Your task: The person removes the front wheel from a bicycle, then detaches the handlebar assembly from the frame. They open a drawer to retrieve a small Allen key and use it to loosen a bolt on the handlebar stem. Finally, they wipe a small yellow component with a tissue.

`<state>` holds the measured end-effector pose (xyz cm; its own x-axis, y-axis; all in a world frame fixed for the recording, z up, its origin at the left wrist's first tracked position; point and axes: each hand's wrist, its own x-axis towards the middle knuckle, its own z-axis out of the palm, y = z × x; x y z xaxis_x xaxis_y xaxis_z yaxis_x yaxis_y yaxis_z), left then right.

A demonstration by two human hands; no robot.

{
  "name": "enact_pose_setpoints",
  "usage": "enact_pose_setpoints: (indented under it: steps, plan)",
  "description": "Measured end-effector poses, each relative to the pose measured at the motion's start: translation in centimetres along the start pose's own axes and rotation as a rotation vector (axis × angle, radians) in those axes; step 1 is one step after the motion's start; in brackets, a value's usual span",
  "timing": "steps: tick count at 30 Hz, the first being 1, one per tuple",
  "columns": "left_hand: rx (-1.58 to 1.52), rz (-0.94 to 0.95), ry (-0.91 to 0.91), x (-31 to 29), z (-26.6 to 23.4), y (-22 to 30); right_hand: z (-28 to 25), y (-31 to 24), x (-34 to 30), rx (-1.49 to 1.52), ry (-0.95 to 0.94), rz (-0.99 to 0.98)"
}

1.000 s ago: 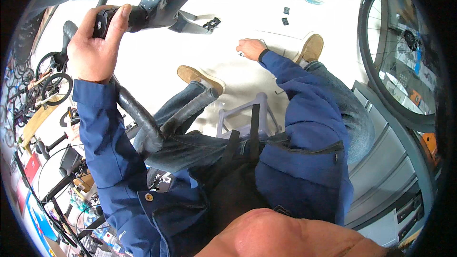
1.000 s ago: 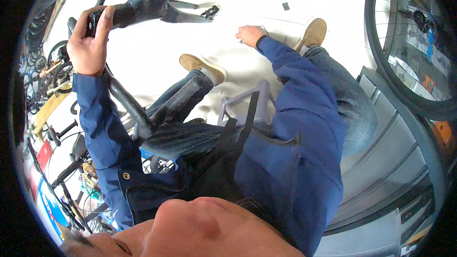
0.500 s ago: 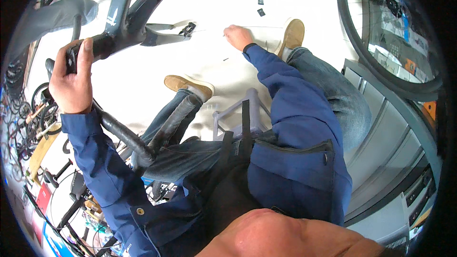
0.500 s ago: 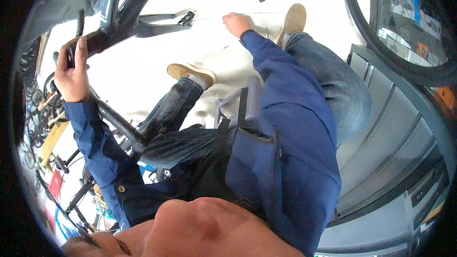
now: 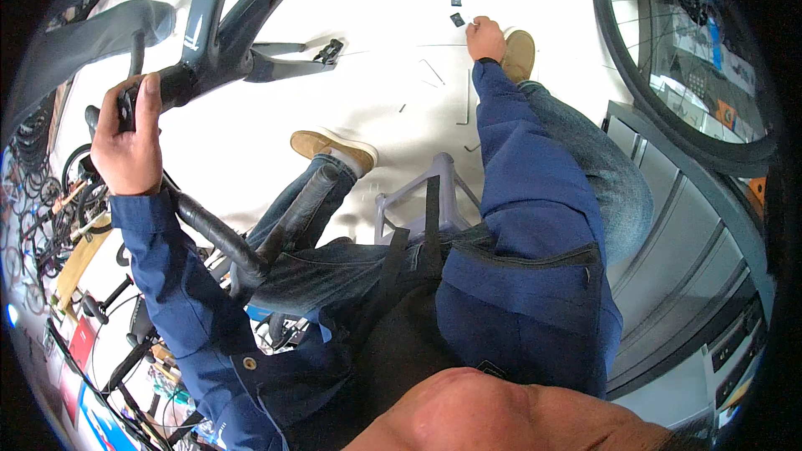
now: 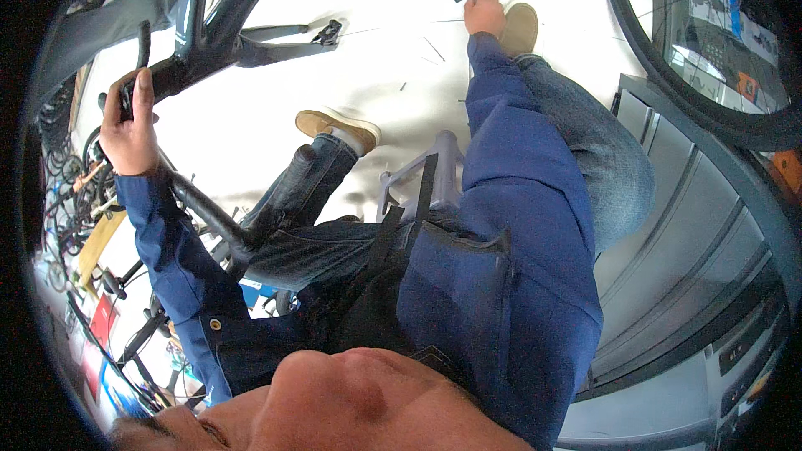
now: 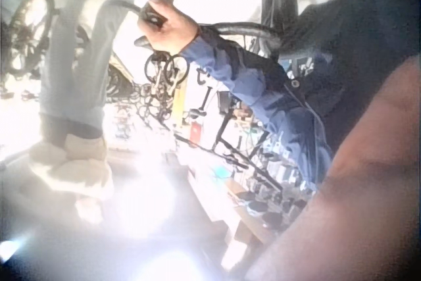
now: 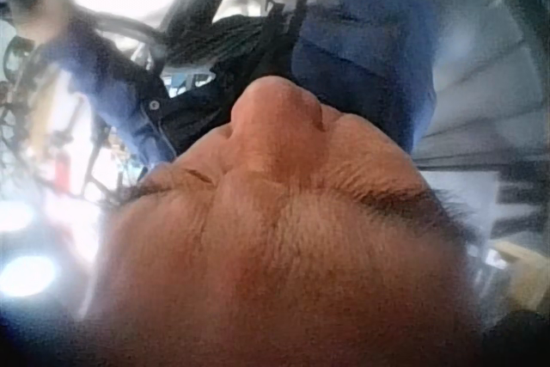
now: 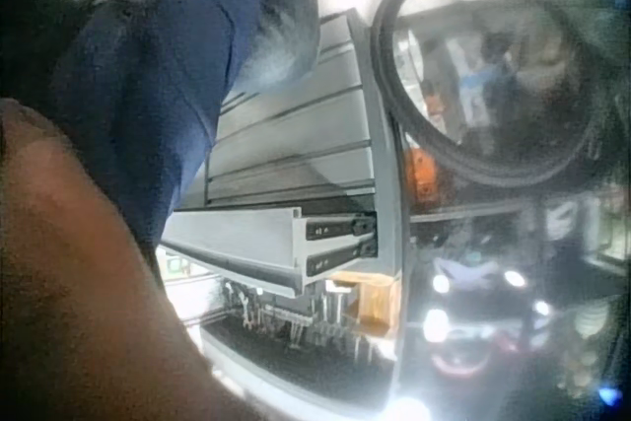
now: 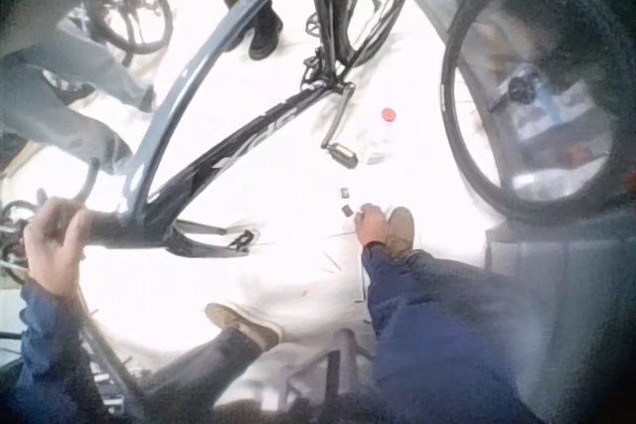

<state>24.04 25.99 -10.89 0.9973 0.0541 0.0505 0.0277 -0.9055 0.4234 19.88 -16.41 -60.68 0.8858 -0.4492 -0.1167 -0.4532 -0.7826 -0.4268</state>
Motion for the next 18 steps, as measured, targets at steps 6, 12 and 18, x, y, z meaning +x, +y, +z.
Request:
enact_pose_setpoints:
  steps: [6, 12, 18]
  plan:
    - [0.074, 0.006, -0.002, 0.1, -0.2, 0.5, -0.5, 0.2, 0.2, 0.052, -0.020, 0.044]
    - [-0.003, 0.039, 0.009, 0.0, -0.1, 0.0, -2.7, -2.2, 0.7, 0.390, 0.009, -0.005]
    - [0.090, 0.169, 0.087, 0.4, 0.2, -1.8, -10.5, -11.3, 0.5, 0.894, -0.189, 0.157]
